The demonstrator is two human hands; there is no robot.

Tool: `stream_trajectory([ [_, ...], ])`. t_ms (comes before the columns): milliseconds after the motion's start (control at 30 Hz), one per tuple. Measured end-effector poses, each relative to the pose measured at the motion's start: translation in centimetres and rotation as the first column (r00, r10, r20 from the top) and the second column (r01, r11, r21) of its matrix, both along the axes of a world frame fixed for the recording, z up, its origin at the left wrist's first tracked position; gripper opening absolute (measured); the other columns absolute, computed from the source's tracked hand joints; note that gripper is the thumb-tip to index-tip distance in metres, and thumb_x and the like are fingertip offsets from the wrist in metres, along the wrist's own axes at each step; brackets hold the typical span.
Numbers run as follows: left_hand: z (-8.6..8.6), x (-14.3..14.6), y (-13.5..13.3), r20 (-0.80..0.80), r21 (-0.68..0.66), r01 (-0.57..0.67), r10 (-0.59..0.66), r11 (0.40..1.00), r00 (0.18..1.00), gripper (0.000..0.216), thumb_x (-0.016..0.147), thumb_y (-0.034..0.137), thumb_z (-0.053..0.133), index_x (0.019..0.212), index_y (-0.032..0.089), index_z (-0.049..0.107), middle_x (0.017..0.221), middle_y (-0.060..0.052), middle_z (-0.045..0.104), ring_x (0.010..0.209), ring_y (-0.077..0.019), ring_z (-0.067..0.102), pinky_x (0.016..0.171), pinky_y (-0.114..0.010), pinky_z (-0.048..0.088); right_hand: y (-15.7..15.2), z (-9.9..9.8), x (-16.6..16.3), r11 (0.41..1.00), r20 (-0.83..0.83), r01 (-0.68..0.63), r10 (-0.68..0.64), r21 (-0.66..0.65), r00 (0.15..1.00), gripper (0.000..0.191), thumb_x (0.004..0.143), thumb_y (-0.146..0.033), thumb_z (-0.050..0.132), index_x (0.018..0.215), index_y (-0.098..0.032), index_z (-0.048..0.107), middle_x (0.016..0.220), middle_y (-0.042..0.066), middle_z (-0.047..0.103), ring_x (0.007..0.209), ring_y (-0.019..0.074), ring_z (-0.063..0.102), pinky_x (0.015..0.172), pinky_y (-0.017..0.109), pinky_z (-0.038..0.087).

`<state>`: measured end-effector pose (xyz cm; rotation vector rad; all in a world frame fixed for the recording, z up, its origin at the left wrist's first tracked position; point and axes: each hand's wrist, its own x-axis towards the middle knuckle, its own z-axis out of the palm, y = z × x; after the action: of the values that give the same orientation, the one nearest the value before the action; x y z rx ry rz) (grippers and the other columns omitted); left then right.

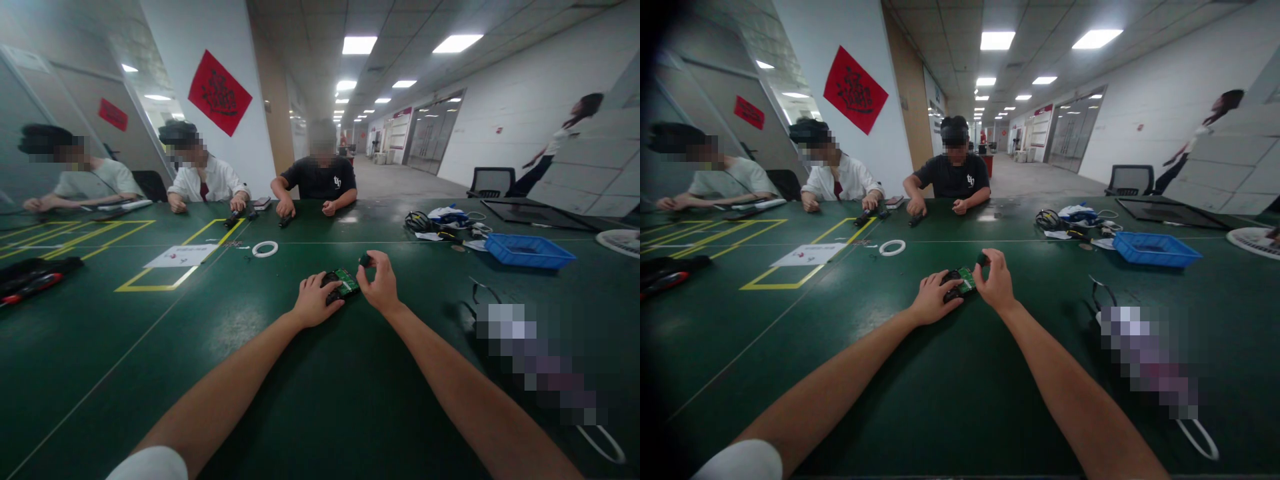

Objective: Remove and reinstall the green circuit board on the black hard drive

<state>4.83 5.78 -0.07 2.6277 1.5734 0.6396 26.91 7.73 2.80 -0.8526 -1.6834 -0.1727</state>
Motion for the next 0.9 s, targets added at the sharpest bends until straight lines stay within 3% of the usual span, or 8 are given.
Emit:
stream_trajectory([
  [133,0.01,0.07,-0.02,-0.003,-0.011,-0.003,0.003,1.0,1.0,0.057,0.088,0.062,0.06,0.139,0.039,0.056,0.155,-0.009,0.036,0.137,-0.0383,0.035,0.109,-0.058,0.029,0.02,0.09,-0.13,1.0,-0.018,0.005,-0.005,-0.019,1.0,0.046,0.092,-0.026,0.06,0.134,-0.023,0.042,0.127,0.014,0.055,0.103,0.0257,0.065,0.082,0.045,0.061],
  [400,0.08,0.21,-0.19,0.001,-0.005,0.003,-0.003,1.0,1.0,0.056,0.088,0.062,0.06,0.14,0.039,0.056,0.154,-0.009,0.037,0.136,-0.0384,0.036,0.109,-0.058,0.029,-0.57,0.54,0.01,0.997,0.065,0.058,-0.055,-0.047,0.996,0.04,0.092,-0.027,0.059,0.129,-0.023,0.044,0.113,0.011,0.057,0.088,0.0233,0.063,0.081,0.045,0.058],
  [600,0.14,0.28,-0.26,-0.002,0.004,0.001,-0.001,1.0,1.0,0.056,0.088,0.062,0.06,0.139,0.039,0.056,0.154,-0.01,0.036,0.136,-0.0382,0.036,0.108,-0.059,0.03,-0.56,0.52,0.04,0.991,0.044,0.107,-0.104,-0.076,0.994,0.041,0.091,-0.035,0.063,0.125,-0.022,0.046,0.102,0.006,0.057,0.073,0.0187,0.06,0.07,0.039,0.058],
  [900,0.43,0.2,-0.36,-0.013,-0.008,0.008,-0.008,1.0,1.0,0.057,0.089,0.062,0.059,0.141,0.038,0.054,0.154,-0.01,0.036,0.136,-0.0379,0.036,0.108,-0.058,0.029,-0.39,0.22,-0.1,0.996,-0.046,0.014,-0.018,-0.083,0.999,0.043,0.095,-0.033,0.058,0.134,-0.022,0.042,0.119,0.013,0.062,0.088,0.0225,0.068,0.079,0.042,0.06],
])
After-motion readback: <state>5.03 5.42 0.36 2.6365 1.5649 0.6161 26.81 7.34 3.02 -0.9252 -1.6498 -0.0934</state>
